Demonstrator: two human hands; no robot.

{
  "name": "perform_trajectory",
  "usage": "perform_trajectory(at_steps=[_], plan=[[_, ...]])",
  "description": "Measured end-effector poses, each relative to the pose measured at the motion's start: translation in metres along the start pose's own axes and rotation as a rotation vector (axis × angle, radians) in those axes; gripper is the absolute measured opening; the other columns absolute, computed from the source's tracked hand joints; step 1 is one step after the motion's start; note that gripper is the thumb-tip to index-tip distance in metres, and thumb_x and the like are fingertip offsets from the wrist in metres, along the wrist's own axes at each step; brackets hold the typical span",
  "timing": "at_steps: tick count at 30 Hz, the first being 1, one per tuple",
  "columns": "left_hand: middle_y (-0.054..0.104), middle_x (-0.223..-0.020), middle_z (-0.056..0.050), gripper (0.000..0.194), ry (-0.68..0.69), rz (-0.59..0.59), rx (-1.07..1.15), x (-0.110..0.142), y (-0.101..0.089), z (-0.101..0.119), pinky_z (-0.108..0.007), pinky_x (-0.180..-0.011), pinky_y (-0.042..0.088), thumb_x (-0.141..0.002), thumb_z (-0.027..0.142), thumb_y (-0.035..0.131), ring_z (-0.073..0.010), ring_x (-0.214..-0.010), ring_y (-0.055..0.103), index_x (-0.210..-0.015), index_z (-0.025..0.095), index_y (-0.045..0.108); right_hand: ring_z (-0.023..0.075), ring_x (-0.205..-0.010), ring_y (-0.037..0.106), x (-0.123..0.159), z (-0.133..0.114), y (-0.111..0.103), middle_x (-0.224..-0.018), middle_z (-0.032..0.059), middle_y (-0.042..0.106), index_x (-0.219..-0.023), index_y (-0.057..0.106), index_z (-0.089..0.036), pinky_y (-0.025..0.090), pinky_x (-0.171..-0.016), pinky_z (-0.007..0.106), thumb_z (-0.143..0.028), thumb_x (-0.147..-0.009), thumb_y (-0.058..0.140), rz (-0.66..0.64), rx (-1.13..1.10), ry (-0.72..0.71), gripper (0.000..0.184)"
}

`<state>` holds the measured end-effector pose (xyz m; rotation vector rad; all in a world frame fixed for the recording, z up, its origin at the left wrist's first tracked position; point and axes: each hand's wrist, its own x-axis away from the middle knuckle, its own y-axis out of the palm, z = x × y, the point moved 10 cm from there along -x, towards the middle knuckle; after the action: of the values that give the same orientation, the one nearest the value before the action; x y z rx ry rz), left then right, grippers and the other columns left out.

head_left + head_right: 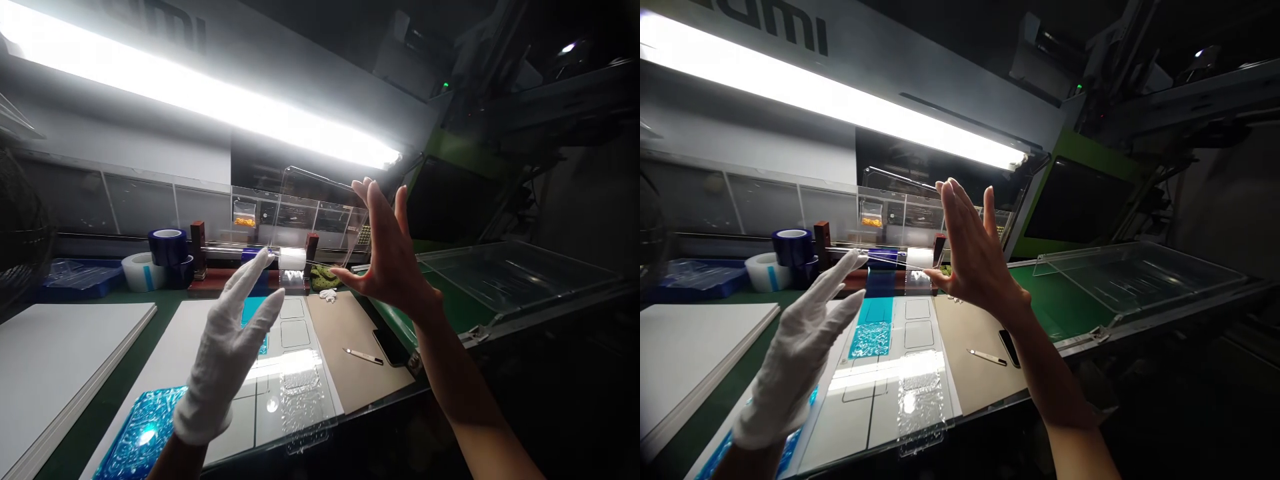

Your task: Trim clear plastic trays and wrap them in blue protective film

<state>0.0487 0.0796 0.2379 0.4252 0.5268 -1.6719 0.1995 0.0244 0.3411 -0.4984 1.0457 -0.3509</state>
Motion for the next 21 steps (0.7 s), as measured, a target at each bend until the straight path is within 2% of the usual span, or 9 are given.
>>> perform_trajectory(at_steps=[5,11,21], plan=[[0.043,-0.142,-0.001,0.057,0.003,0.000,0.020,0.000,0.000,-0.001,-0.048,-0.107,0.036,-0.081,0.046,0.057,-0.0280,-0.133,0.034,-0.135,0.033,0.041,0.0349,-0.140,0.008,-0.001,0.000,0.001,-0.155,0.0087,0.007,-0.140,-0.029,-0.024,0.003,-0.108,0.065,-0.054,-0.089,0.040,0.002,-0.005,-0.007,0.091],[0.045,-0.140,-0.001,0.057,0.001,-0.012,0.035,0.000,0.005,-0.005,-0.049,-0.109,0.032,-0.082,0.045,0.057,-0.0261,-0.133,0.034,-0.135,0.032,0.041,0.0336,-0.140,0.008,0.003,0.003,0.009,-0.154,0.0094,0.008,-0.140,-0.028,-0.022,0.002,-0.109,0.064,-0.052,-0.090,0.042,-0.012,-0.018,0.001,0.091],[0.047,-0.139,0.000,0.058,-0.053,-0.014,0.071,-0.011,0.024,-0.029,-0.048,-0.111,0.029,-0.080,0.045,0.060,-0.0268,-0.132,0.036,-0.133,0.032,0.044,0.0320,-0.140,0.009,0.010,0.022,0.032,-0.154,0.0107,0.011,-0.141,-0.027,-0.020,0.001,-0.111,0.060,-0.048,-0.088,0.047,-0.041,-0.037,0.015,0.095]])
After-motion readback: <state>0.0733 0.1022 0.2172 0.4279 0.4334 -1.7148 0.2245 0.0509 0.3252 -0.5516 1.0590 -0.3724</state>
